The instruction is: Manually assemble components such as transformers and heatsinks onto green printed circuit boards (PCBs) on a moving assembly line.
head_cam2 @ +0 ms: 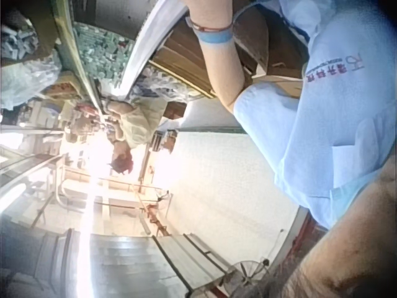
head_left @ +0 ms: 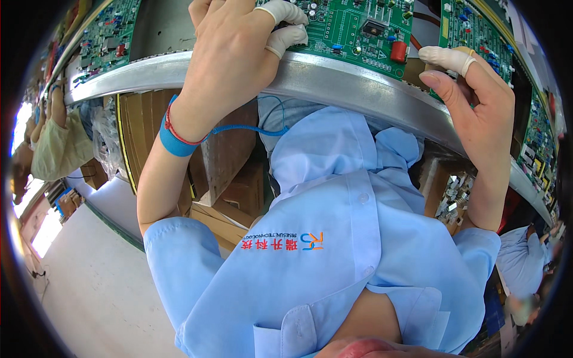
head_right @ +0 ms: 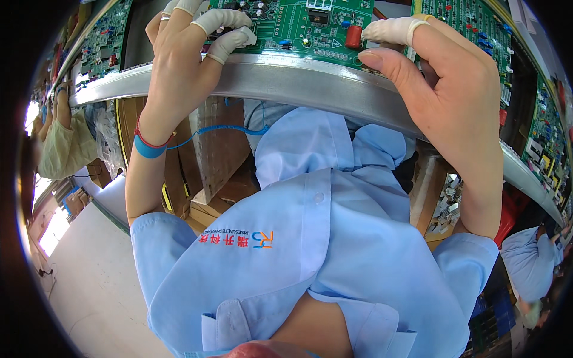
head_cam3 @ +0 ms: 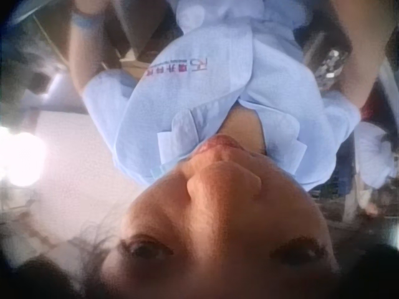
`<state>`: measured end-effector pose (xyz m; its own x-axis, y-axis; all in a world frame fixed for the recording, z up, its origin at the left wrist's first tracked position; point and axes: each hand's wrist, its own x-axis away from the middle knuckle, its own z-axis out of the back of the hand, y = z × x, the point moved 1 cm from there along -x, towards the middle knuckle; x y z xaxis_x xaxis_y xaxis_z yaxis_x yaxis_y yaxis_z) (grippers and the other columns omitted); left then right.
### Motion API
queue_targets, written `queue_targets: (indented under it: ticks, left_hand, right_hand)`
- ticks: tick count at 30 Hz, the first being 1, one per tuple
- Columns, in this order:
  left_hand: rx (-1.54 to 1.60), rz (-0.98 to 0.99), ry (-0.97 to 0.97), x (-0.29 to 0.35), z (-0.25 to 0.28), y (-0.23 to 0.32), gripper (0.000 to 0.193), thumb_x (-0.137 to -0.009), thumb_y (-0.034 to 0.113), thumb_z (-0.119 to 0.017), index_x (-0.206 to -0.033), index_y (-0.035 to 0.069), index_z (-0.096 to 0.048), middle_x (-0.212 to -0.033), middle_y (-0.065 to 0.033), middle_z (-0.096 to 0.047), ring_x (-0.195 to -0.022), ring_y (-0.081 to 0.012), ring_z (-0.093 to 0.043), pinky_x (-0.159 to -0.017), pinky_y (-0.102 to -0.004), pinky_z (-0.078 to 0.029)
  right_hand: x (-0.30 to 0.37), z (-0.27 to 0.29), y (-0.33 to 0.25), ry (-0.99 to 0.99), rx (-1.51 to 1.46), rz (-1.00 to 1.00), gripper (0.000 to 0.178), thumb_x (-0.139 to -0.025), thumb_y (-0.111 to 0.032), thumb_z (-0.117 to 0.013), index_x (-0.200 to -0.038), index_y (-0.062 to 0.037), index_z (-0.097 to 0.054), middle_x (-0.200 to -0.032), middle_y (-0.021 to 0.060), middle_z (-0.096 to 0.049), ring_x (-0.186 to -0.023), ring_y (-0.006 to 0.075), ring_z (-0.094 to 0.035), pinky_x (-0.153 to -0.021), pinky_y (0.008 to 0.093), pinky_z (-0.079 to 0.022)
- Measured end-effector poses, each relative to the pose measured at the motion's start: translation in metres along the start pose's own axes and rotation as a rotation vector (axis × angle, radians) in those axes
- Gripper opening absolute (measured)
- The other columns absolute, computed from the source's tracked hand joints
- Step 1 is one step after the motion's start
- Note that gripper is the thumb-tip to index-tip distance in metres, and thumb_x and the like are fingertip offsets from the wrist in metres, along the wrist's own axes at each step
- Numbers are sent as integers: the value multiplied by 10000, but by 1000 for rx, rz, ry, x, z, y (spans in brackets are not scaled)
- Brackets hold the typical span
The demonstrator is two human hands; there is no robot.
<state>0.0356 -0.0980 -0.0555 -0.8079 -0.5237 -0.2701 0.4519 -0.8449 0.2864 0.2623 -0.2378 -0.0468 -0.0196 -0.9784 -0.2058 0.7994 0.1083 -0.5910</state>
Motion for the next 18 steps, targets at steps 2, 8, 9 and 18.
queue_targets:
  ticks: [2, 8, 9, 18]
  left_hand:
    - [326, -235, 329, -1, -44, -29, 130, -755, 147, -723, -856, 85, -668, -1193, -135, -556, -1117, -325, -494, -935, -431, -300]
    - [238, -274, 331, 0, -43, -32, 165, -749, 154, -725, -892, 97, -666, -1203, -113, -563, -1125, -309, -500, -932, -430, -301]
    - [498, -526, 659, 0, -58, -43, 180, -746, 152, -726, -907, 101, -665, -1208, -103, -563, -1127, -300, -503, -932, -429, -301]
    - [-55, 9, 480, 55, 6, -12, 243, -749, 85, -648, -971, 183, -664, -1136, -6, -589, -993, -194, -551, -922, -410, -314]
  right_hand:
    - [-3, -2, -4, -8, -6, 14, 230, -834, -63, -709, -1062, -34, -695, -841, -3, -621, -596, 27, -404, -511, 180, -286]
    - [-8, -1, -10, -34, -4, -29, 216, -838, -43, -697, -1054, -31, -693, -862, 6, -632, -624, 30, -442, -532, 173, -320]
    - [-9, -2, -12, -38, -1, -24, 216, -838, -43, -697, -1054, -31, -693, -862, 6, -632, -624, 30, -442, -532, 173, -320]
    - [4, 29, 18, -78, 72, 2, 209, -901, 5, -598, -1100, -14, -660, -1057, 81, -653, -910, 140, -602, -797, 239, -483]
